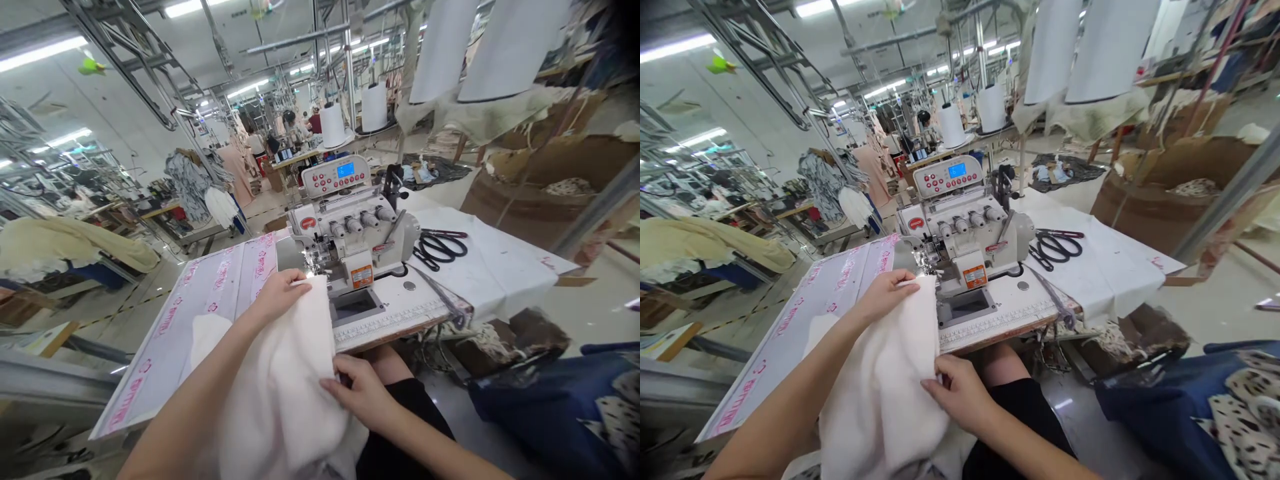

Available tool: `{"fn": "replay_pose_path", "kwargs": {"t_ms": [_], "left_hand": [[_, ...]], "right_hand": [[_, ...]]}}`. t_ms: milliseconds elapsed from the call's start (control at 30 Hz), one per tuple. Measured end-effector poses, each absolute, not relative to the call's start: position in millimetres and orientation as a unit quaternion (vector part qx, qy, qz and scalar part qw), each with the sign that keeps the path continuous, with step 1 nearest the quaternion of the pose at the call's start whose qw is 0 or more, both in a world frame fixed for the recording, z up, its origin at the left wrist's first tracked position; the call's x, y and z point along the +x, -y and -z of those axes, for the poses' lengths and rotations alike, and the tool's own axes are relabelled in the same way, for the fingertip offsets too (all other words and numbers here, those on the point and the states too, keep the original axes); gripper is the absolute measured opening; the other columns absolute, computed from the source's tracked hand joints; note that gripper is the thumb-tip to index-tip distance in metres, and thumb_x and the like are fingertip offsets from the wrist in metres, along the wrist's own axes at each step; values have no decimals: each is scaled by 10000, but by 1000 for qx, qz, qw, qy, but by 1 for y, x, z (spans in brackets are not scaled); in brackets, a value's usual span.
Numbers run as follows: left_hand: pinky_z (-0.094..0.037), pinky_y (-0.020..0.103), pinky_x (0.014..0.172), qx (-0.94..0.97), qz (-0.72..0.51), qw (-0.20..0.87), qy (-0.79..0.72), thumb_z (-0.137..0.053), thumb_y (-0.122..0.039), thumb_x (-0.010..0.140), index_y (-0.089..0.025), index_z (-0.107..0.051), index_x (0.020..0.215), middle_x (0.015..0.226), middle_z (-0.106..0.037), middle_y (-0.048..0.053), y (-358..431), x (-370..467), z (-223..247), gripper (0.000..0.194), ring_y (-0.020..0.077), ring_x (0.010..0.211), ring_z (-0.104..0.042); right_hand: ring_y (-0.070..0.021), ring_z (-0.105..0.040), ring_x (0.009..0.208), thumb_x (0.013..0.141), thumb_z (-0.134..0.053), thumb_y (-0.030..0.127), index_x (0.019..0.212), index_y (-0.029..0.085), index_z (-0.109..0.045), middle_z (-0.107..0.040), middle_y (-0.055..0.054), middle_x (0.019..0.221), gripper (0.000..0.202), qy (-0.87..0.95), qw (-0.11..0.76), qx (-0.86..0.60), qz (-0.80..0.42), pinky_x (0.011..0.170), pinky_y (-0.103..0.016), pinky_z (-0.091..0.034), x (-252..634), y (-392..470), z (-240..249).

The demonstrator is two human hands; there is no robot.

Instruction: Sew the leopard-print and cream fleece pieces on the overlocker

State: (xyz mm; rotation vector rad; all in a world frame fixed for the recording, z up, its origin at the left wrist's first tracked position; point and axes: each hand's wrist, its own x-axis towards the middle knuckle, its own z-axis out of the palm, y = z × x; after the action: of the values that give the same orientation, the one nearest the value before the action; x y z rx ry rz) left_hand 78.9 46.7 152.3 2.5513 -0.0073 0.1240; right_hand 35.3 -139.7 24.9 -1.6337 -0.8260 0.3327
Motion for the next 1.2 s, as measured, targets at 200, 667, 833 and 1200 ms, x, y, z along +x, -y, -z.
{"fn": "replay_pose_path", "kwargs": {"t_ms": [200, 667, 833, 1200], "left_hand": [[-334, 224, 593, 964, -48, 260, 7, -425, -333, 811, -178, -519, 741, 708, -547, -37, -44, 79, -151, 195, 123, 671, -486], [-374, 271, 631, 970, -28, 235, -50, -469, -312, 761, -184, -519, 745, 817, -565, 3, -36, 86, -153, 139, 158, 733, -512], [-368, 270, 650, 969, -81, 231, -42, -458, -303, 769, -179, -504, 751, 806, -556, 6, -35, 83, -146, 134, 154, 736, -497], [-365, 262, 652, 962, -99, 250, -37, -490, -329, 758, -186, -519, 752, 809, -558, -7, -38, 86, -140, 146, 145, 716, -501]], "right_hand": [[-98, -346, 544, 751, -543, 304, 575, 166, -407, -371, 40, 567, 262, 324, 621, -682, -209, 496, -218, -253, 28, 141, -20], [-127, -498, 580, 748, -542, 191, 725, 187, -549, -557, 15, 632, 24, 380, 516, -742, -196, 523, -219, -350, 60, 156, -48], [-130, -557, 544, 822, -462, 329, 989, 202, -520, -599, -3, 698, 218, 279, 584, -756, -98, 513, -234, -423, 119, 151, -88], [-68, -418, 346, 698, -551, 268, 678, 174, -521, -473, 75, 448, 101, 270, 561, -774, -119, 379, -182, -312, 164, 116, -104]]}}
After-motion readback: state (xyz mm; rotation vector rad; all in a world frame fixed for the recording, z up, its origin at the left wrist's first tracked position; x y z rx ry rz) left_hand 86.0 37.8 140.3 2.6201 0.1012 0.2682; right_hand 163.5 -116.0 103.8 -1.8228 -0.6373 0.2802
